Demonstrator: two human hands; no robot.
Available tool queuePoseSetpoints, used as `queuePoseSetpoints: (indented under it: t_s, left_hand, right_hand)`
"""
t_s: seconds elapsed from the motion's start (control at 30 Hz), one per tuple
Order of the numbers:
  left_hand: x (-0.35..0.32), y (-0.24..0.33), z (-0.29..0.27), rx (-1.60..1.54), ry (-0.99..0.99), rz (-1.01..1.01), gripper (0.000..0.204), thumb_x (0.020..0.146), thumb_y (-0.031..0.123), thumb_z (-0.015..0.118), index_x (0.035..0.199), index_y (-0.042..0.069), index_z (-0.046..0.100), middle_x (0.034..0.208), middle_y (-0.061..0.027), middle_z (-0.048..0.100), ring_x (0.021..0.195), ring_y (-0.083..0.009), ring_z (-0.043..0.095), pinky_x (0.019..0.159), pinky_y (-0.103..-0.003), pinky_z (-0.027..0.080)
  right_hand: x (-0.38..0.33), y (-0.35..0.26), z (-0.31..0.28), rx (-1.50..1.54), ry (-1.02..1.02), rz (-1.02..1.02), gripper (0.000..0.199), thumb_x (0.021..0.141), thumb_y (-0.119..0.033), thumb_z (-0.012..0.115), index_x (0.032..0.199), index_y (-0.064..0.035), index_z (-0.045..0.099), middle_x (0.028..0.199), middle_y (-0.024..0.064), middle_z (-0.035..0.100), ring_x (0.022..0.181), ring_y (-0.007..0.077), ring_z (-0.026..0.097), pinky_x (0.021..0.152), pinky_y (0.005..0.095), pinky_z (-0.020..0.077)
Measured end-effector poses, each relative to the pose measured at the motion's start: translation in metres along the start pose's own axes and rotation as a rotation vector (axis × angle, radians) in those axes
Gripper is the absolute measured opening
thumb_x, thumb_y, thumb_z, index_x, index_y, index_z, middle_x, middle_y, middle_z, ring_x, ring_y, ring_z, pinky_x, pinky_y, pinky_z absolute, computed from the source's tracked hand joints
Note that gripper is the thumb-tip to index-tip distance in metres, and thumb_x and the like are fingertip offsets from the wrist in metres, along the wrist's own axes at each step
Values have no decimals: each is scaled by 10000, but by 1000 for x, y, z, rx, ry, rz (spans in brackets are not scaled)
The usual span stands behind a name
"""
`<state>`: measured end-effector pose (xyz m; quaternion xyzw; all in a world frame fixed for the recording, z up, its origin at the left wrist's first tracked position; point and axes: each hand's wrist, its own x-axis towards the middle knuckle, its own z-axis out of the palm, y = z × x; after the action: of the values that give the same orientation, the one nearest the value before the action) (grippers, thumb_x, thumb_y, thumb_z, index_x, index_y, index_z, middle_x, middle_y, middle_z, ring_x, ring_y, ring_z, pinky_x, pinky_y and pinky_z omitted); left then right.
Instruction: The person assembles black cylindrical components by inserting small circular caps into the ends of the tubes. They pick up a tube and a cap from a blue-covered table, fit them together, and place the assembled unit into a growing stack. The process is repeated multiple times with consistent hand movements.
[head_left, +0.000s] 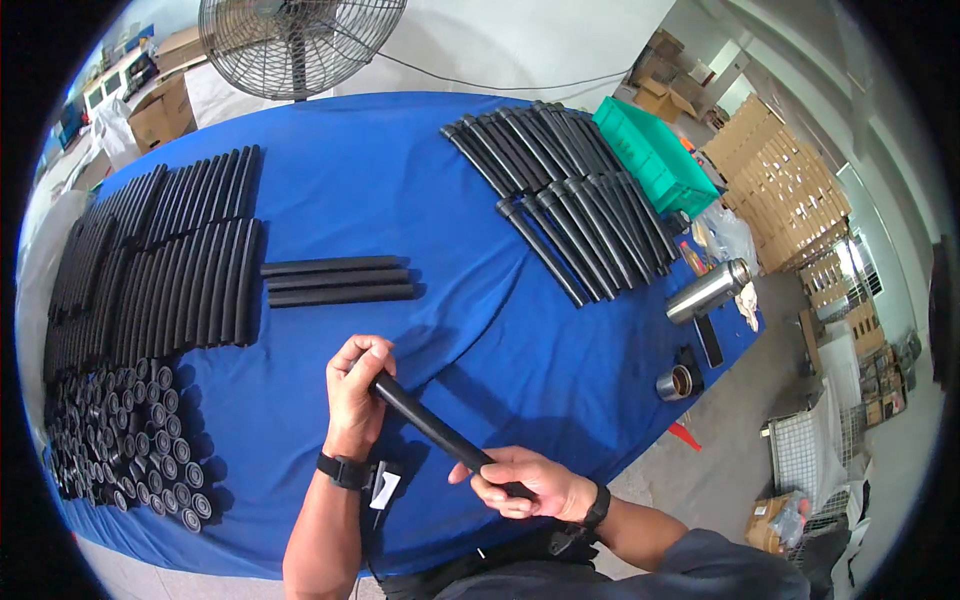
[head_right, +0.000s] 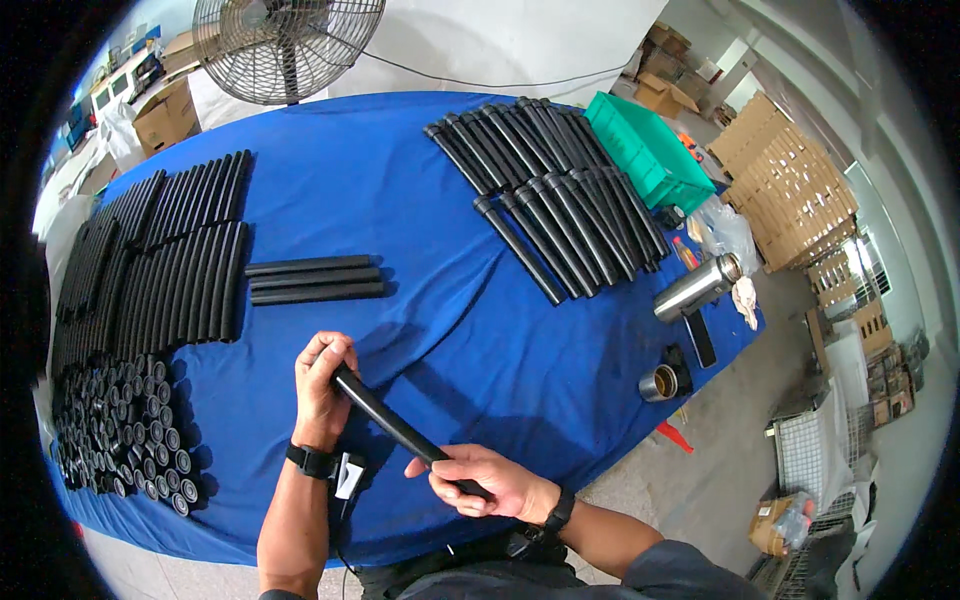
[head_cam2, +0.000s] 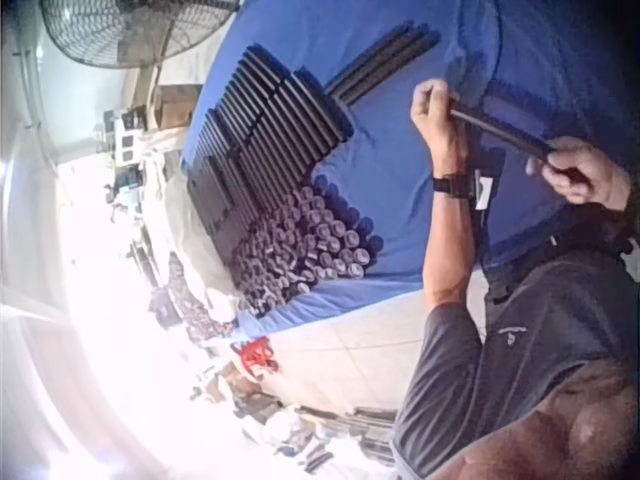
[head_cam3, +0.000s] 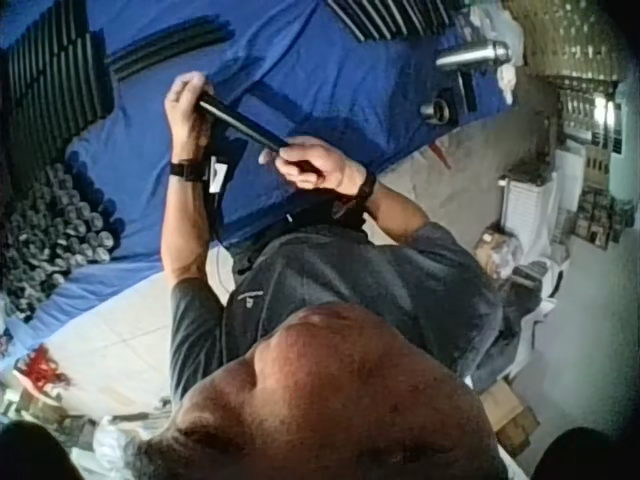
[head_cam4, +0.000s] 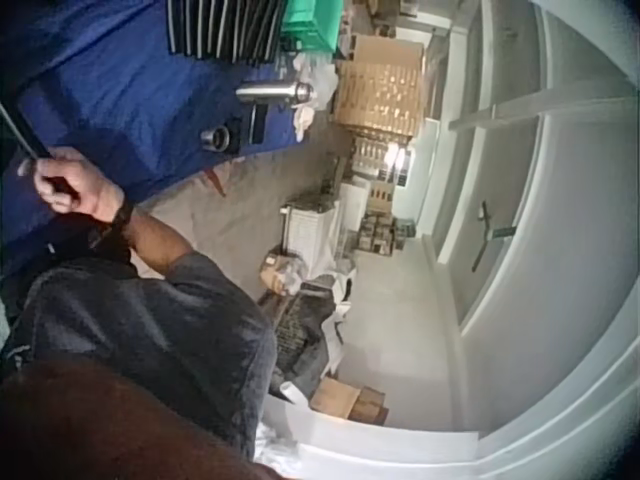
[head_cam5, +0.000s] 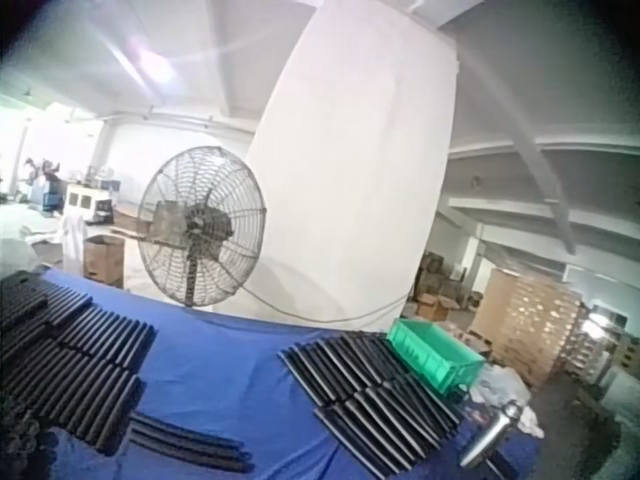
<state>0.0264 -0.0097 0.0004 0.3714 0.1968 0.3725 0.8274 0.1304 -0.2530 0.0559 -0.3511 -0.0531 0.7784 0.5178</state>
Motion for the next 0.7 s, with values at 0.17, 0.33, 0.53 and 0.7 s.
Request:
queuePoseSetpoints:
  t_s: [0.17, 0.33, 0.53, 0.7]
  left_hand:
    - [-2, 7, 4, 132, 65, -60, 124, 940, 178, 721, 915, 64, 680, 722, 6, 614, 577, -52, 485, 497, -219, 324]
    - [0, -1, 0, 15, 6, 48, 83, 915, 139, 717, 909, 64, 682, 724, 10, 614, 549, -39, 463, 467, -210, 289]
    - [-2, 24, 2, 375, -72, -229, 107, 911, 167, 699, 893, 72, 655, 728, 6, 600, 530, -42, 469, 435, -194, 328]
    - [-3, 18, -4, 161, -101, -211, 90, 887, 116, 746, 923, 59, 685, 715, 27, 591, 523, -32, 462, 443, -193, 323]
  right_hand:
    - [14, 9, -5, -1238, 404, -614, 347, 1011, -185, 661, 1315, -37, 582, 795, 17, 607, 483, 61, 477, 424, 218, 358]
    - [1, -4, 6, -22, 65, 7, 407, 1004, -143, 650, 1375, -16, 541, 795, 46, 576, 491, 56, 466, 419, 210, 346]
    - [-1, -7, -2, -1385, 429, -549, 306, 1026, -205, 640, 1284, -44, 611, 796, 14, 575, 531, 78, 518, 447, 205, 380]
    - [-12, -12, -1, -118, 90, -45, 391, 1020, -184, 650, 1363, -52, 520, 867, 29, 595, 553, 58, 546, 422, 197, 417]
